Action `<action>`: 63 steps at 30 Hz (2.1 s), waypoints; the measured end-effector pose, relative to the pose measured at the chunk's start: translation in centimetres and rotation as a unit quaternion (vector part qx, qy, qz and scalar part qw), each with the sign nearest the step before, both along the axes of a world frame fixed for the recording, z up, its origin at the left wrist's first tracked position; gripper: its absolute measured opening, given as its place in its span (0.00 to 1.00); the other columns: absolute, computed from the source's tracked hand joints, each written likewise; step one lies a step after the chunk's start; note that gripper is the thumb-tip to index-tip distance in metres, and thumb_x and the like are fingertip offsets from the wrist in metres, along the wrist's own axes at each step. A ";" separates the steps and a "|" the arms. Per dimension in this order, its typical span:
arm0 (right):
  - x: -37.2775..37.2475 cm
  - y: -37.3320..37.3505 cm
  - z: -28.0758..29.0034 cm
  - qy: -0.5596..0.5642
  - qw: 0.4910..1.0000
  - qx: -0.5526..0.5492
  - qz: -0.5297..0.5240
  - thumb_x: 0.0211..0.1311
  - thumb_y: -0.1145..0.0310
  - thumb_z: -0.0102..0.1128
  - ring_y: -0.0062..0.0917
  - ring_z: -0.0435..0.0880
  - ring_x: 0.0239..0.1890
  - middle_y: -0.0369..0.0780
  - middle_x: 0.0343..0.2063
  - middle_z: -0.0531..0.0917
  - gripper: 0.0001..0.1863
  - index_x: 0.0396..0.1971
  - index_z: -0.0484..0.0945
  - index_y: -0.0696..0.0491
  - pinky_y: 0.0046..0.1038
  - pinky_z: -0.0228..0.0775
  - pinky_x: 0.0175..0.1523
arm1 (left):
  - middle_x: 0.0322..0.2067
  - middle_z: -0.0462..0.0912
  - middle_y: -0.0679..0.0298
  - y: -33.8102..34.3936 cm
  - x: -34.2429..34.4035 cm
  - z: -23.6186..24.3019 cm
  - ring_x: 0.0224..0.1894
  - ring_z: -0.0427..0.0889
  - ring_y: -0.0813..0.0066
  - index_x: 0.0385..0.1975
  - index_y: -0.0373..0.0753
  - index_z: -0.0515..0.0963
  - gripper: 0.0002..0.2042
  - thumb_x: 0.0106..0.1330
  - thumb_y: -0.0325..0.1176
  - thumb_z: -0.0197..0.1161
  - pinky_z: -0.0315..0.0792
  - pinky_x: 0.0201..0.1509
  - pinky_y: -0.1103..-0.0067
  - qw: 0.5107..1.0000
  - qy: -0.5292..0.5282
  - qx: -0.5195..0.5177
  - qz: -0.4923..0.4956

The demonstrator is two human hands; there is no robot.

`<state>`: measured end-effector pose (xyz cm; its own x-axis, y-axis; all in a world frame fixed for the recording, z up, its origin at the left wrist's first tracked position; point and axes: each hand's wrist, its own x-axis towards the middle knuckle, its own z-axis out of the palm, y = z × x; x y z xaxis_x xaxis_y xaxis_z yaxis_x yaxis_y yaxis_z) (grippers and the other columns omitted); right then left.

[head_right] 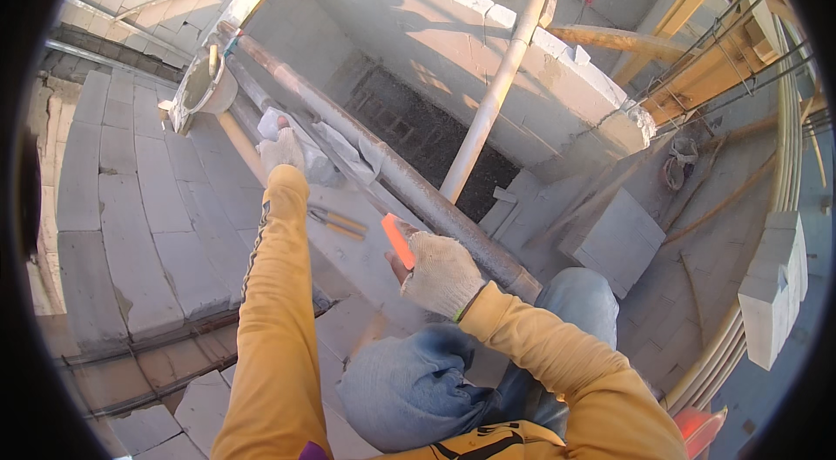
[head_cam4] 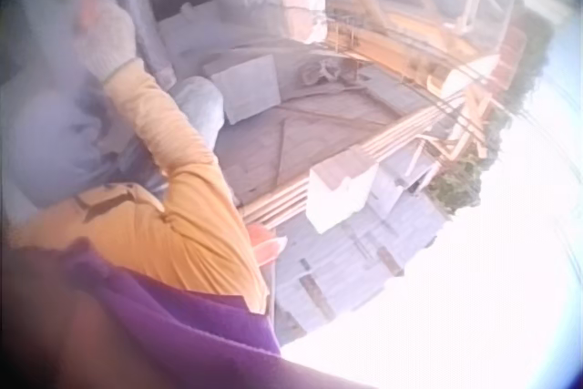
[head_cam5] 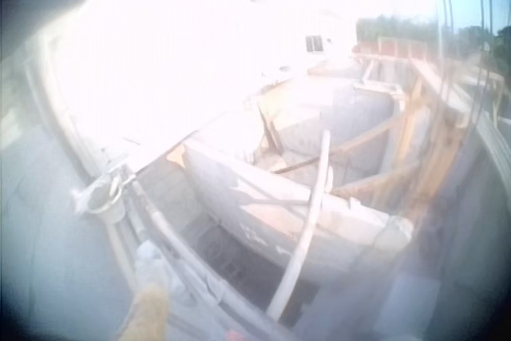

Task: The person applies mortar with a trowel to a wall section and positions a large white block onto the prepared surface.

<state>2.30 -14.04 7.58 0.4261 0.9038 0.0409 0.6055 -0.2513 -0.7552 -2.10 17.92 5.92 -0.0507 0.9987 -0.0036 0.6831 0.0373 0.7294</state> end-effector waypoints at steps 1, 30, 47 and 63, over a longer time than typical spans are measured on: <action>0.2 -0.3 0.2 0.016 1.000 -0.018 0.000 0.63 0.58 0.60 0.41 0.80 0.24 0.46 0.20 0.78 0.20 0.46 0.78 0.60 0.37 0.73 0.31 | 0.49 0.78 0.39 -0.2 -0.1 0.0 0.51 0.80 0.47 0.51 0.19 0.67 0.37 0.64 0.56 0.61 0.71 0.56 0.67 1.000 0.011 -0.004 0.000; 0.9 1.6 -3.3 0.007 0.985 -0.165 0.050 0.59 0.61 0.59 0.44 0.85 0.33 0.51 0.29 0.84 0.14 0.37 0.78 0.56 0.40 0.78 0.39 | 0.49 0.79 0.40 2.2 -0.7 1.1 0.51 0.81 0.46 0.52 0.19 0.69 0.36 0.60 0.52 0.65 0.72 0.55 0.68 0.996 0.018 -0.080 -0.036; 0.9 -3.7 -2.1 0.030 0.998 -0.058 0.000 0.62 0.64 0.58 0.39 0.86 0.34 0.49 0.31 0.84 0.21 0.52 0.75 0.58 0.36 0.79 0.38 | 0.48 0.80 0.38 3.0 0.8 0.3 0.52 0.80 0.46 0.50 0.20 0.72 0.35 0.58 0.53 0.66 0.72 0.55 0.67 0.996 0.089 -0.015 -0.022; -0.1 7.2 2.6 -0.004 0.976 -0.186 0.109 0.60 0.61 0.59 0.42 0.85 0.28 0.50 0.23 0.82 0.24 0.51 0.74 0.64 0.38 0.77 0.33 | 0.46 0.81 0.42 8.6 -2.3 -0.3 0.51 0.81 0.46 0.48 0.27 0.77 0.34 0.57 0.57 0.65 0.72 0.55 0.63 0.993 0.111 -0.021 0.023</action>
